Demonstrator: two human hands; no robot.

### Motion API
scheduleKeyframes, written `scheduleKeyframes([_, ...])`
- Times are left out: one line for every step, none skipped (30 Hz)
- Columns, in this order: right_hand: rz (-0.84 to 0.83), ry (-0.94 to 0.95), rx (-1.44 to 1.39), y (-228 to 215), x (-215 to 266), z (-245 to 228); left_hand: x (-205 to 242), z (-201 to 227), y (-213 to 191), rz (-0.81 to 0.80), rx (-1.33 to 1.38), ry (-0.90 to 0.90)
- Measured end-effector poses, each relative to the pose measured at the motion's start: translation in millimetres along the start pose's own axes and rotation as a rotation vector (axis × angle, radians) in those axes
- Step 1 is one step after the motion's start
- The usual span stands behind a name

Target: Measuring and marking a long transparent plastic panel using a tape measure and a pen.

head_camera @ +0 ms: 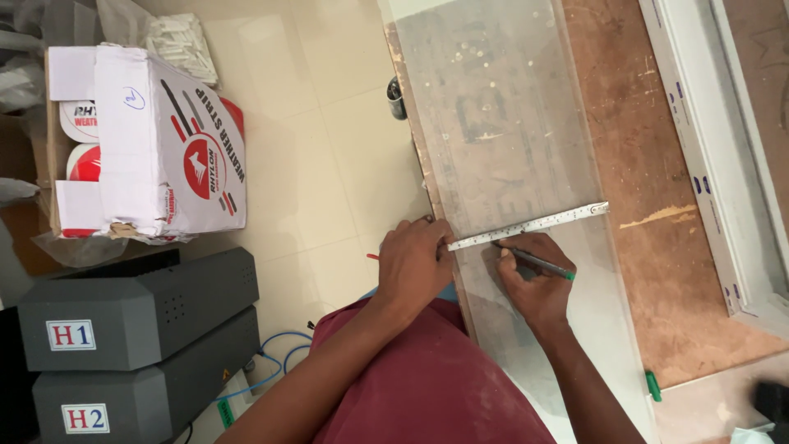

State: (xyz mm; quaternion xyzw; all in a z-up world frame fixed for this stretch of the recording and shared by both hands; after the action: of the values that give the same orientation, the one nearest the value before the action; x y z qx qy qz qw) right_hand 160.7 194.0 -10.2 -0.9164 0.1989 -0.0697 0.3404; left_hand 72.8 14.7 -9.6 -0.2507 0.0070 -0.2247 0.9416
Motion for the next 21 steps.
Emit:
scheduleKeyframes([-0.001,0.002,0.002,0,0,1,0,-1,0,-0.002,0.002,-0.001])
scheduleKeyframes([-0.006,-0.013,-0.014,-1,0,1,1,-1,1,0.005,0.005,0.003])
scheduleKeyframes([-0.011,-0.027,-0.030,-1,0,2,1,-1,2,0.012,0.009,0.006])
scheduleKeyframes([-0.011,-0.027,-0.028,-1,0,2,0,-1,1,0.012,0.011,0.007])
scheduleKeyframes([-0.012,-0.033,0.007,-1,0,2,0,-1,0,0.019,0.014,0.016])
scheduleKeyframes([-0.015,-0.038,0.044,-2,0,2,-1,-1,0,0.027,0.018,0.024])
scheduleKeyframes([-0.015,-0.038,0.047,-1,1,4,0,-2,-1,0.026,0.022,0.024])
scheduleKeyframes([-0.027,0.035,-0.058,-1,2,7,0,-2,-1,0.033,0.045,0.036])
scheduleKeyframes([-0.040,0.107,-0.164,-1,3,11,0,-3,-1,0.040,0.068,0.048])
scheduleKeyframes([-0.037,0.108,-0.157,-1,4,12,0,-3,-2,0.038,0.074,0.050])
scheduleKeyframes([-0.036,0.125,-0.206,-1,5,13,-2,-3,-3,0.049,0.077,0.067])
scheduleKeyframes([-0.031,0.144,-0.253,-2,6,14,-3,-3,-4,0.057,0.080,0.087])
scheduleKeyframes([-0.025,0.147,-0.245,-1,5,17,-10,1,-10,0.051,0.088,0.091])
scheduleKeyframes([-0.022,0.140,-0.227,-2,7,18,-14,6,-15,0.063,0.068,0.112])
scheduleKeyframes([-0.020,0.133,-0.209,-2,9,20,-19,9,-20,0.076,0.048,0.133])
scheduleKeyframes([-0.016,0.149,-0.198,-2,10,18,-26,12,-25,0.059,0.059,0.129])
scheduleKeyframes([-0.008,0.130,-0.202,-2,11,15,-34,14,-32,0.080,0.047,0.141])
scheduleKeyframes([0.004,0.100,-0.210,0,6,12,-47,17,-40,0.106,0.030,0.162])
scheduleKeyframes([0.013,0.107,-0.203,-3,10,13,-56,17,-46,0.097,0.037,0.166])
scheduleKeyframes([0.012,0.131,-0.151,-3,10,14,-68,16,-55,0.125,0.043,0.166])
scheduleKeyframes([0.010,0.155,-0.098,-3,10,15,-81,16,-64,0.153,0.048,0.167])
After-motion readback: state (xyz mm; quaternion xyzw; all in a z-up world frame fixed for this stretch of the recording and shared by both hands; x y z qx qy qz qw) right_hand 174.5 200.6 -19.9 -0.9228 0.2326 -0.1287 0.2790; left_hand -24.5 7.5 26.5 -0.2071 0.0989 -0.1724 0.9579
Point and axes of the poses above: each hand's wrist, its own x-axis away from the middle knuckle, its own y-axis out of the palm, z = x × y, the point moved 2 cm from there along -x, towards the middle knuckle, and after that the axes turned 9 degrees about x, right-handed, at the moved point
